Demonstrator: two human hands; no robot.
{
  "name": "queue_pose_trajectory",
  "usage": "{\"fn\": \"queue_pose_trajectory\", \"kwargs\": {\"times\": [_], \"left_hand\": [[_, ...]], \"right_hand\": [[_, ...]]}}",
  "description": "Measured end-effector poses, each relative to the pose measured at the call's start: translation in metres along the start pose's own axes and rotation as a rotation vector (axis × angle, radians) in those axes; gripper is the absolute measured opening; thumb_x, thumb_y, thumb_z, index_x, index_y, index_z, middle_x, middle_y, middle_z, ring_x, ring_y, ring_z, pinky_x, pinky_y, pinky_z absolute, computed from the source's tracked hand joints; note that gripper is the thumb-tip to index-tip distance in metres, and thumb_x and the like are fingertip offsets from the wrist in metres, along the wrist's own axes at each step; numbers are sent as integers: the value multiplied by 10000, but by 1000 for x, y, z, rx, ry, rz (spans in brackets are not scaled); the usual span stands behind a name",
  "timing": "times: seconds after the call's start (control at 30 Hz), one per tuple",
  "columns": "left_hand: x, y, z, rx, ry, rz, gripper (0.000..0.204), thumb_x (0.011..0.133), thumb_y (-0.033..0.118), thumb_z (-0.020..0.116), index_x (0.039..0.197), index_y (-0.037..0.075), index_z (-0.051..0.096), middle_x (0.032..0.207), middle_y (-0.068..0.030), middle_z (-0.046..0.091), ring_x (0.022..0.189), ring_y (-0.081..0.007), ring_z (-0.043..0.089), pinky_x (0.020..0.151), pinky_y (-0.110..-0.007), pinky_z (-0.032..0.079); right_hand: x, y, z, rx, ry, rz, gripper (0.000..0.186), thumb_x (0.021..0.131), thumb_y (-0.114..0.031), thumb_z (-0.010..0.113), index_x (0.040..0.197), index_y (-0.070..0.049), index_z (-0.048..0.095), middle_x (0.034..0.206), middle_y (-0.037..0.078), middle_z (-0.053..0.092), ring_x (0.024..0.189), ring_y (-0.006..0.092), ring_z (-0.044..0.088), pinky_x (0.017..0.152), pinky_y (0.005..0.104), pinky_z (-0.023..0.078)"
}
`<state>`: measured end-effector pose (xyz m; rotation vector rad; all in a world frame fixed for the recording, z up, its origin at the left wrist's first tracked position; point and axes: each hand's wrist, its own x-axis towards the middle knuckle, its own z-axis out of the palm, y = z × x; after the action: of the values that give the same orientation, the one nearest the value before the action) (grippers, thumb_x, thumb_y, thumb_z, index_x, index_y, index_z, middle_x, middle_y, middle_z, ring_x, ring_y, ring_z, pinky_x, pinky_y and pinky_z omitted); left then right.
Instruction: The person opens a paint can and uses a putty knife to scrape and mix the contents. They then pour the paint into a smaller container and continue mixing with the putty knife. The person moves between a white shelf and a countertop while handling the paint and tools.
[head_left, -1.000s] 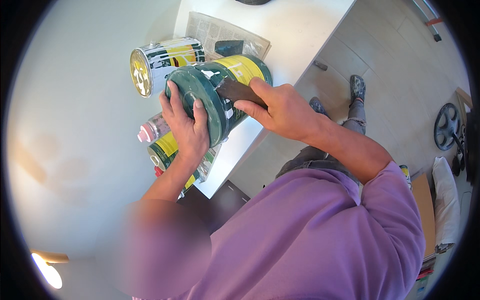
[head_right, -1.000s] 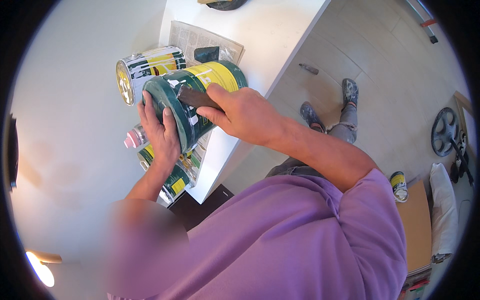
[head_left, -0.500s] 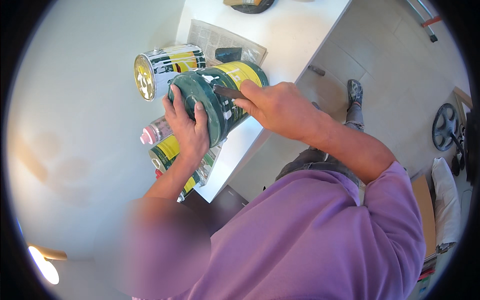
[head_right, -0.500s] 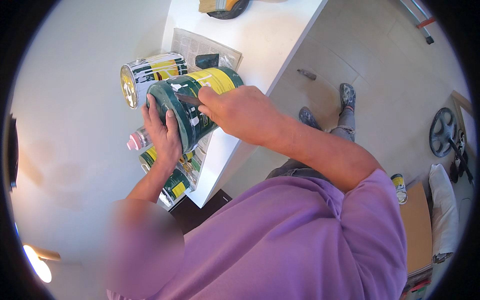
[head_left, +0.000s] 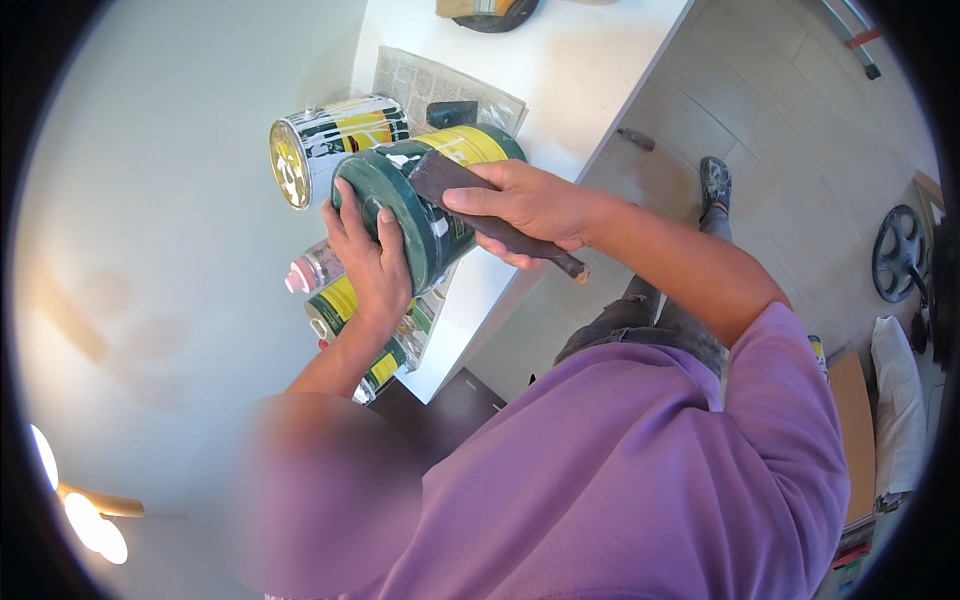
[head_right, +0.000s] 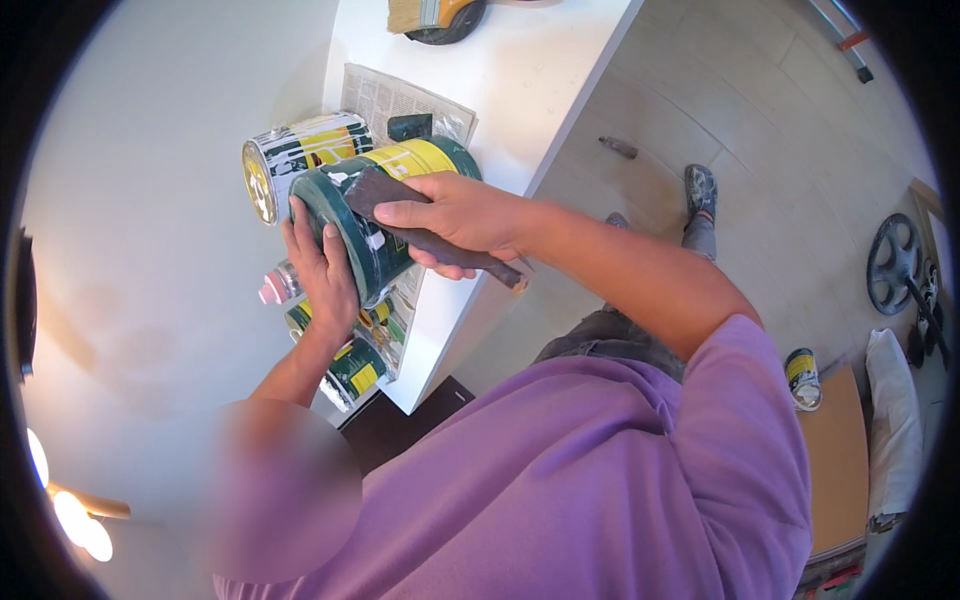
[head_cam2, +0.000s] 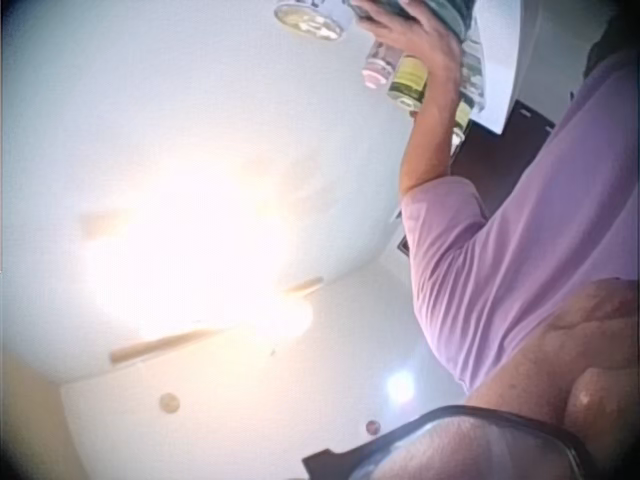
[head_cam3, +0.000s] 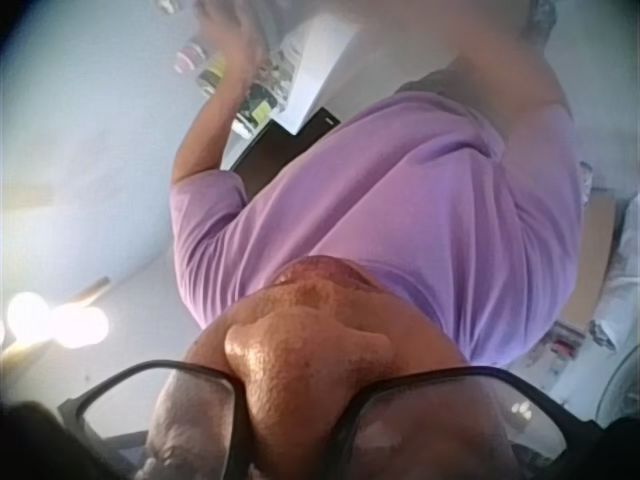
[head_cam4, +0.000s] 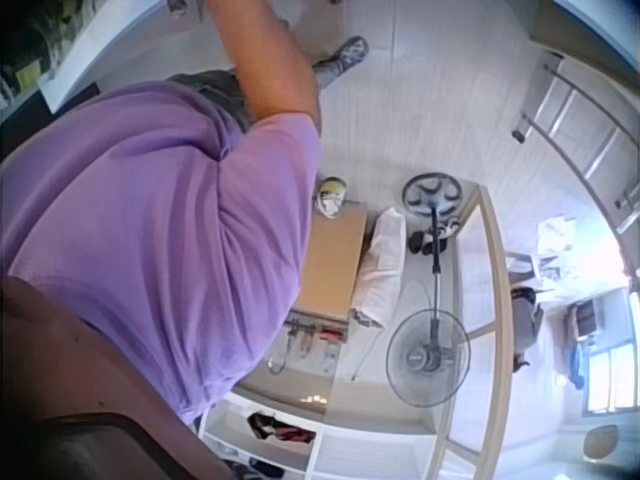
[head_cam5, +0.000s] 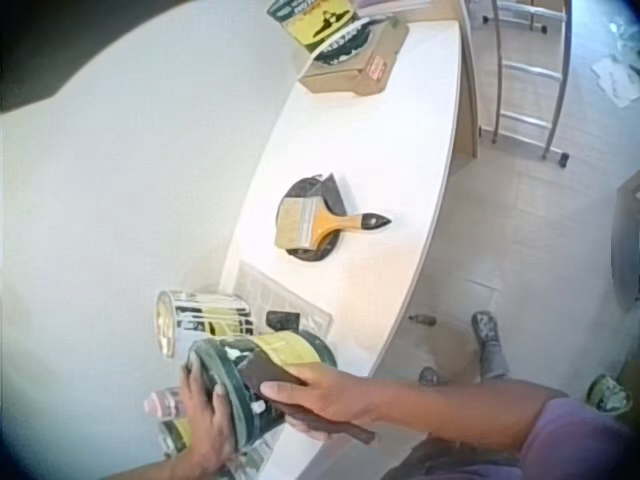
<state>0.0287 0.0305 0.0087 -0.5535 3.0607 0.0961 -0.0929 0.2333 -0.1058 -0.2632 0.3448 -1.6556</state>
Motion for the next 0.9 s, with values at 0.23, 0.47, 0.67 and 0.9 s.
{"fn": "queue_pose_trajectory", "kwargs": {"times": [0.23,0.47,0.67,0.9], "left_hand": [[0,-2,0,-6,21,-17,688,1045,316,535,1609,16,278,1547,-306,294,1382,-475,350,1181,-528,258],[2,-3,-6,-33,-30,82,707,1035,312,533,1623,33,257,1601,-313,226,1442,-471,300,1211,-526,228],[4,-6,-8,7,-63,146,729,1045,368,499,1619,-1,243,1613,-299,219,1458,-452,294,1218,-513,225],[7,-3,-6,-17,-61,153,730,1042,361,502,1619,-2,241,1611,-295,227,1453,-459,299,1215,-516,226]], "right_hand": [[-1,-5,12,-1514,531,-723,354,1047,-409,598,1045,-56,569,605,15,569,459,106,567,415,309,458],[-16,-12,1,-287,253,-87,341,1056,-381,578,1074,-41,575,642,30,590,454,107,563,409,276,450],[-17,-12,-17,-118,94,-21,382,1046,-443,592,1080,-63,581,633,27,582,429,89,539,394,254,431],[-23,-29,-13,-259,33,71,397,1042,-458,594,1102,-66,584,628,40,595,427,97,538,401,263,420]]}}
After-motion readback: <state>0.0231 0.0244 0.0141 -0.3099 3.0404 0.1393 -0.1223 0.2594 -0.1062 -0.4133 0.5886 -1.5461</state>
